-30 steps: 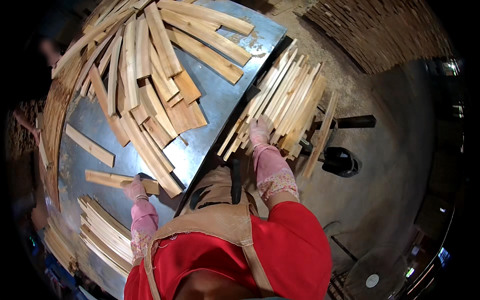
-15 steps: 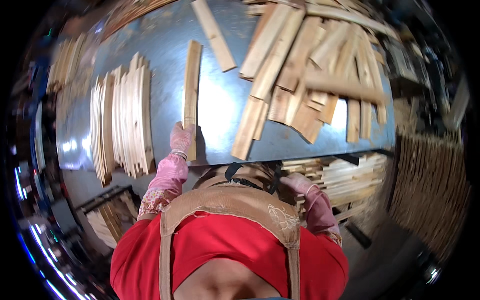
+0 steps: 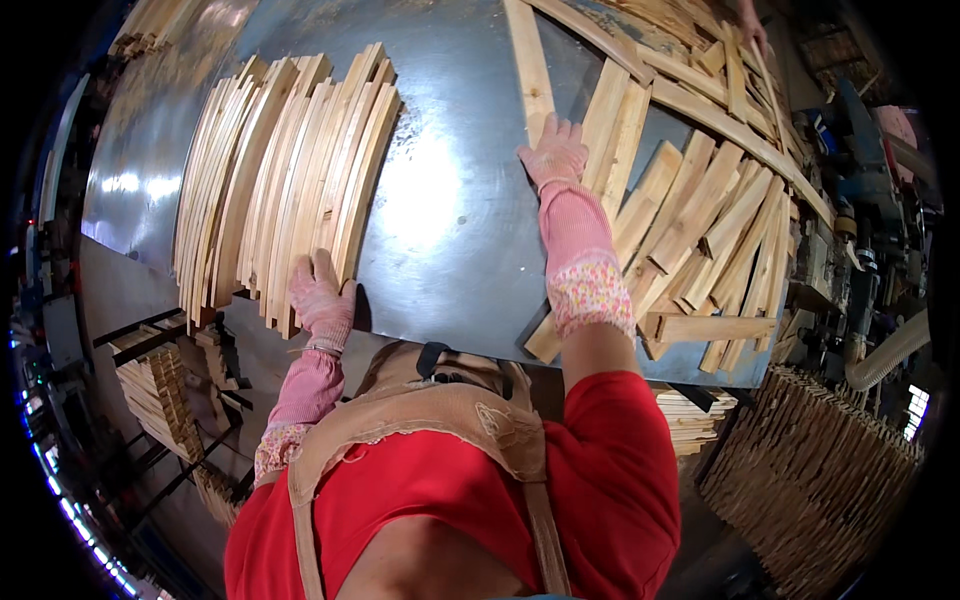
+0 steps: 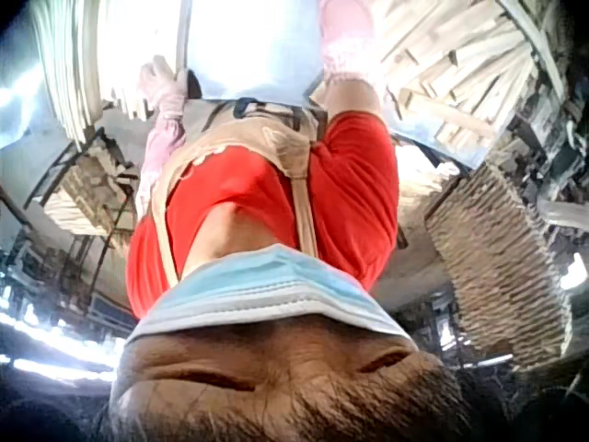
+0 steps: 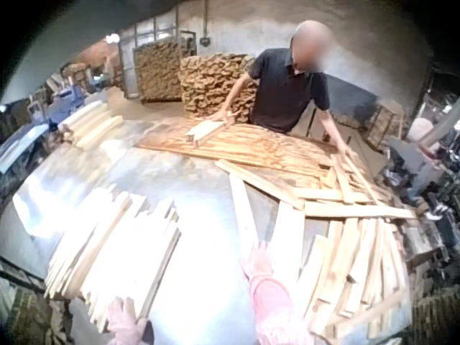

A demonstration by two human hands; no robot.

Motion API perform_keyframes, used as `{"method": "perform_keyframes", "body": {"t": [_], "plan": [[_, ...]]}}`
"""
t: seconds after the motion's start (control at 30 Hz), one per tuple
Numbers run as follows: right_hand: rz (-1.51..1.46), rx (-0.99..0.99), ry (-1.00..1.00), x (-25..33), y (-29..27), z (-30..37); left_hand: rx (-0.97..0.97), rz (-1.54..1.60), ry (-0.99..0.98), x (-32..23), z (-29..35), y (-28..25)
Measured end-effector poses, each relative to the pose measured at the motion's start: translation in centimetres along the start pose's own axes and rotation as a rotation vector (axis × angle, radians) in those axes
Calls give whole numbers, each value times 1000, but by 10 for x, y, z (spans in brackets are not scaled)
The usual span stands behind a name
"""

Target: The person sorts wooden planks on a metal table, picking them up one by one and stacking them into a neat pile. They handle the wood with gloved hands, occasionally adjusting the stack to keep it aligned.

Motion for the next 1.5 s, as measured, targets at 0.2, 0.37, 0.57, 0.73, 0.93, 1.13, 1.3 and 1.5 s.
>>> {"method": "perform_keyframes", "body": {"t": [0.2,0.37,0.57,0.73,0.93,1.13,1.3,1.5], "plan": [[-438,659,234,61,-69,10,246,801,152,-28,-15,-10],[-727,792,-130,102,-60,128,684,1649,-329,-81,-59,25],[59,177,110,19,-37,104,698,1060,-134,-87,-59,17],[-83,314,171,-1,-37,81,-45,160,306,-52,-19,2],[-1552,312,632,-64,-13,126,-179,137,266,-42,-29,4],[-1847,708,563,-112,-105,239,-222,388,945,-181,-15,-16],[-2239,527,413,-173,-112,318,299,499,1364,-327,40,-86],[-1867,-45,410,-180,-119,387,1345,1225,549,-490,149,-110]]}}
Point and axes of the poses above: each hand's wrist, its own z-axis away from the middle knuckle, its own y-axis out of the palm, x = y × z, the point moved 1 cm from there along -z, towards the middle knuckle, and after that the axes turned 4 degrees about z, right-handed, at the moved point
